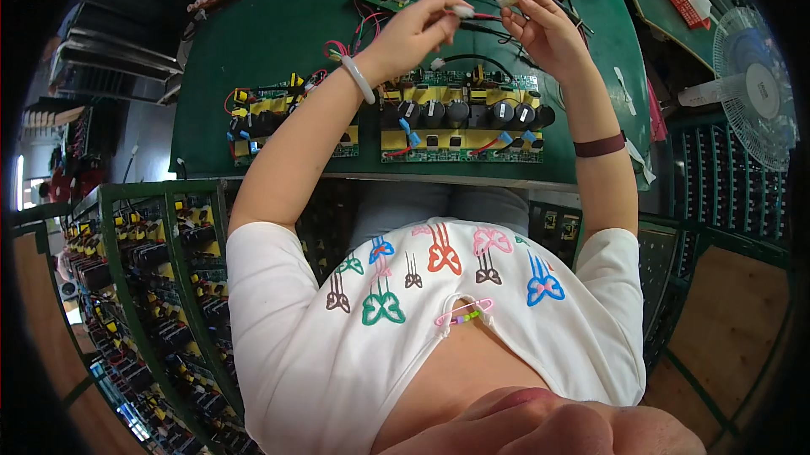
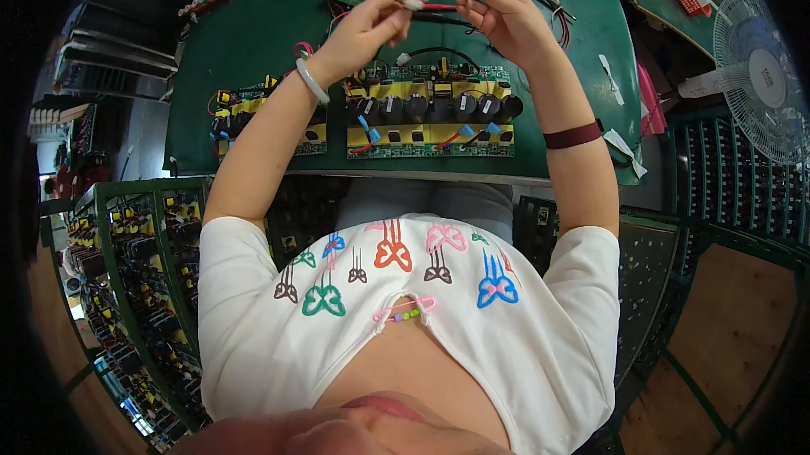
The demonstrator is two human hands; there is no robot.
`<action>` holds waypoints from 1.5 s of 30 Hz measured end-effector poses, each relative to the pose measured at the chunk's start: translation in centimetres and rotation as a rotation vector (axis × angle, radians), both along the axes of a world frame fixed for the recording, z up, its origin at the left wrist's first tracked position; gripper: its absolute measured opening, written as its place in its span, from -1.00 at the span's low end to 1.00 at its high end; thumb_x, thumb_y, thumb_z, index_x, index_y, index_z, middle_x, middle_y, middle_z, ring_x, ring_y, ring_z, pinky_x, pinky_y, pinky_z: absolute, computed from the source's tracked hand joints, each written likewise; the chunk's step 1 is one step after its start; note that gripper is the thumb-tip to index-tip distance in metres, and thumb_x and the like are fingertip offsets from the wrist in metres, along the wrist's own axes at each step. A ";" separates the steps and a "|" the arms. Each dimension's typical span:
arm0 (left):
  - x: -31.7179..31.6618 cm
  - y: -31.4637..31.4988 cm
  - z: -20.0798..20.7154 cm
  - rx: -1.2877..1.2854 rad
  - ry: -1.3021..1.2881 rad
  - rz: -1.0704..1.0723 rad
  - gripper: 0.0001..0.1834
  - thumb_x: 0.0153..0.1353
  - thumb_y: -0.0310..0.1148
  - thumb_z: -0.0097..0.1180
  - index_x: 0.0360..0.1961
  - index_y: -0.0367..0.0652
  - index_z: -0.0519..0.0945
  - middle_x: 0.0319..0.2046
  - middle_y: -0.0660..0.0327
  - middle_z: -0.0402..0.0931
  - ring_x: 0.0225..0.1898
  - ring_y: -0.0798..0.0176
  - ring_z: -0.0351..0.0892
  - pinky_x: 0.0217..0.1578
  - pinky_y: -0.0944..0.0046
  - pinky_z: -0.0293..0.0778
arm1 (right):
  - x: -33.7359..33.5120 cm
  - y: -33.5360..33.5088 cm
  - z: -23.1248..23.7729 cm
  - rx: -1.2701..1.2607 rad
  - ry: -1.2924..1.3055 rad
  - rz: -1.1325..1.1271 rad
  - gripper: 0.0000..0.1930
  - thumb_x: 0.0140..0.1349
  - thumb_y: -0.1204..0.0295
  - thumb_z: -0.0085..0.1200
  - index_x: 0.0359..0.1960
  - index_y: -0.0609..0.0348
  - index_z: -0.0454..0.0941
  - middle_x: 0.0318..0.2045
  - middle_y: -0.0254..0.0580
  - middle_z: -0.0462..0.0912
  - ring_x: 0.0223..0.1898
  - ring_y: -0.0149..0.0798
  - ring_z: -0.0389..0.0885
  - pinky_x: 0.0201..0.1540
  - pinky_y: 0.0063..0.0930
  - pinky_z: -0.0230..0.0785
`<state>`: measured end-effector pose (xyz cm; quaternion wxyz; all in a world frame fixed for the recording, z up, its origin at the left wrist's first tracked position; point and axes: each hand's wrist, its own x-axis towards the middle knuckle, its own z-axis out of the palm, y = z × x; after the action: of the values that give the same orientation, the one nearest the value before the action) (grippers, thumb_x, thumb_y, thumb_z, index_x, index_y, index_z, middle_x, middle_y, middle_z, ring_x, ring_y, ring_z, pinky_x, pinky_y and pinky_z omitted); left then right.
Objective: The person assembles electronic components on a green workbench, connecting wires to circuit boards and handling small electronic parts. They repeatedly plug and unplug connectors, organize wires, and adjust components on the boards.
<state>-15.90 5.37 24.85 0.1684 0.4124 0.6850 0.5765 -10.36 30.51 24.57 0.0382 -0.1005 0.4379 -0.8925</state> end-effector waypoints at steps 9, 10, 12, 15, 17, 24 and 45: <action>0.1 0.0 0.6 0.015 0.024 0.109 -0.70 0.46 -0.21 0.05 0.02 -0.20 0.58 -0.39 0.35 0.50 -0.37 0.49 0.45 -0.31 0.45 0.43 | -1.0 -1.8 -0.4 0.062 0.041 0.063 -0.73 0.41 0.38 0.11 0.07 0.17 0.57 -0.10 -0.28 0.63 -0.08 -0.40 0.65 0.05 -0.57 0.55; 0.1 0.0 0.5 0.020 0.035 0.118 -0.69 0.45 -0.21 0.07 0.02 -0.21 0.58 -0.37 0.34 0.53 -0.36 0.49 0.48 -0.29 0.45 0.45 | -1.0 -1.9 -0.4 0.066 0.044 0.067 -0.74 0.41 0.38 0.11 0.07 0.17 0.57 -0.10 -0.28 0.63 -0.07 -0.40 0.65 0.05 -0.57 0.55; 0.0 0.0 0.2 0.054 0.032 0.131 -0.70 0.43 -0.24 0.12 0.01 -0.23 0.58 -0.33 0.31 0.58 -0.31 0.47 0.53 -0.25 0.43 0.49 | -0.8 -2.1 -0.5 0.075 0.048 0.076 -0.74 0.41 0.38 0.11 0.06 0.17 0.56 -0.09 -0.26 0.64 -0.05 -0.39 0.65 0.06 -0.58 0.55; 0.2 0.0 0.3 0.068 0.019 0.168 -0.70 0.39 -0.27 0.17 0.00 -0.26 0.58 -0.31 0.27 0.63 -0.28 0.45 0.59 -0.21 0.42 0.53 | -0.7 -2.2 -0.5 0.080 0.066 0.100 -0.74 0.40 0.39 0.12 0.06 0.18 0.56 -0.07 -0.24 0.64 -0.03 -0.37 0.65 0.07 -0.57 0.54; 0.2 0.1 0.4 0.064 0.012 0.187 -0.70 0.38 -0.29 0.19 -0.01 -0.28 0.59 -0.32 0.26 0.65 -0.29 0.44 0.61 -0.20 0.42 0.54 | -0.7 -2.4 -0.6 0.077 0.086 0.087 -0.75 0.40 0.39 0.12 0.05 0.18 0.56 -0.07 -0.23 0.64 -0.03 -0.36 0.65 0.07 -0.58 0.55; 0.7 0.1 0.7 0.019 0.168 0.285 -0.73 0.32 -0.31 0.26 -0.07 -0.28 0.68 -0.35 0.20 0.71 -0.34 0.41 0.67 -0.26 0.41 0.57 | -0.6 -2.6 -0.4 0.059 0.077 0.084 -0.74 0.39 0.37 0.14 0.03 0.21 0.55 -0.08 -0.19 0.64 -0.05 -0.35 0.67 0.03 -0.57 0.59; 0.6 -0.2 0.3 0.034 0.617 0.372 -0.78 0.21 -0.37 0.34 -0.17 -0.25 0.73 -0.35 0.16 0.72 -0.39 0.32 0.75 -0.34 0.39 0.63 | 0.0 -3.9 -0.2 0.017 -0.036 -0.024 -0.79 0.35 0.39 0.20 -0.09 0.24 0.56 -0.18 -0.22 0.65 -0.13 -0.38 0.69 -0.01 -0.56 0.61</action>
<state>-15.29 5.20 25.15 -0.1610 0.4380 0.7573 0.4569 -10.40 26.66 24.39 0.0362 -0.0789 0.4460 -0.8908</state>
